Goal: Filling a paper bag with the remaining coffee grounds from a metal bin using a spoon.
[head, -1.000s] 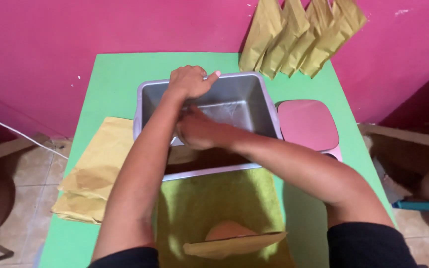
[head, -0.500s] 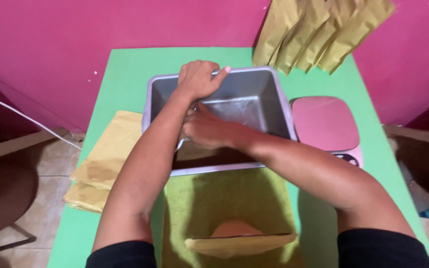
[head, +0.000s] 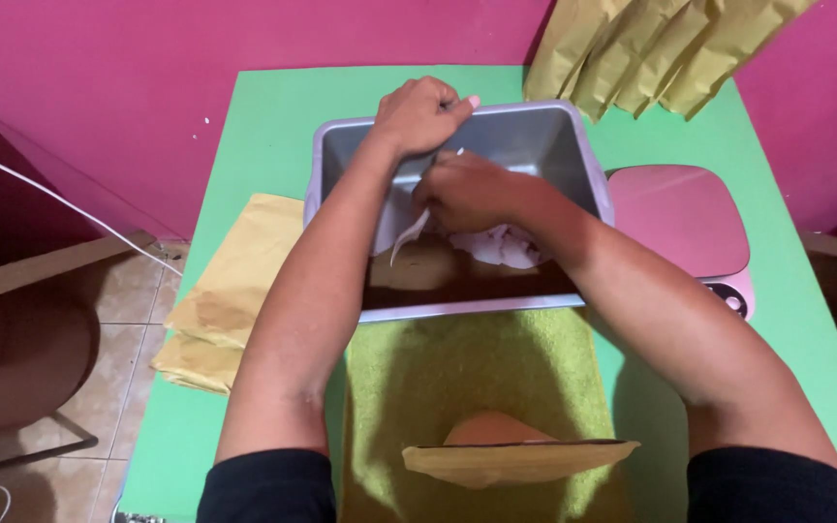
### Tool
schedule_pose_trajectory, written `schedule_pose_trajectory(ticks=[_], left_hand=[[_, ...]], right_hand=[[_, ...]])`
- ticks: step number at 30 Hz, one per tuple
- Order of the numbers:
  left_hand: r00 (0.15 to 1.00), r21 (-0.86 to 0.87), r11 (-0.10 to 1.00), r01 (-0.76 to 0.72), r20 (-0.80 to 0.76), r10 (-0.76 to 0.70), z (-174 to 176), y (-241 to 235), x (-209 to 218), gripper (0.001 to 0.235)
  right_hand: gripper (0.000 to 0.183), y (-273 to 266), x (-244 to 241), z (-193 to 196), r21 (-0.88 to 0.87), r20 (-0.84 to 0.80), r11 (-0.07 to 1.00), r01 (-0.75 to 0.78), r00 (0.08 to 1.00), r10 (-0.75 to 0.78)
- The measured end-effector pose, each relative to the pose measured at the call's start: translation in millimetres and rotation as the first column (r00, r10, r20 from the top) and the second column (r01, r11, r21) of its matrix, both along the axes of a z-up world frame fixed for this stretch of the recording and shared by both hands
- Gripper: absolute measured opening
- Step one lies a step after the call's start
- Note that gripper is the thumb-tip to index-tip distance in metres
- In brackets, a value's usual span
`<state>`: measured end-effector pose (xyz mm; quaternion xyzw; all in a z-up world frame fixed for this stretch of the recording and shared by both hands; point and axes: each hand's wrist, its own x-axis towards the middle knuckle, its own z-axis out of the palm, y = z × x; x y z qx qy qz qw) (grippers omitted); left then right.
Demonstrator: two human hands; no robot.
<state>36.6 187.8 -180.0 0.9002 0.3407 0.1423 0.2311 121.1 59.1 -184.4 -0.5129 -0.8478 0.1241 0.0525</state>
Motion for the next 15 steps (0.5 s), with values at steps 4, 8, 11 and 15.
schedule_pose_trajectory(ticks=[4, 8, 11, 15], left_hand=[[0.995, -0.127, 0.991, -0.034, 0.084, 0.045, 9.9, -2.9, -2.6, 0.055], [0.994, -0.102, 0.994, -0.026, 0.100, 0.036, 8.7, -4.4, -3.5, 0.034], [0.996, -0.069, 0.997, -0.020, 0.091, 0.026, 8.5, -2.6, -3.6, 0.034], [0.997, -0.053, 0.998, -0.023, 0.075, 0.027, 3.6, 1.0, -0.7, 0.033]], right_hand=[[0.035, -0.3, 1.9, 2.8, 0.111, 0.084, 0.986, 0.124, 0.987, -0.134], [0.035, -10.5, -18.4, 14.4, -0.163, 0.051, 0.981, 0.106, 0.994, -0.099], [0.039, -14.4, -24.3, 22.5, -0.339, -0.073, 0.939, 0.054, 0.994, -0.083], [0.025, -13.1, -12.0, 25.3, -0.043, -0.087, 0.999, 0.016, 0.996, -0.020]])
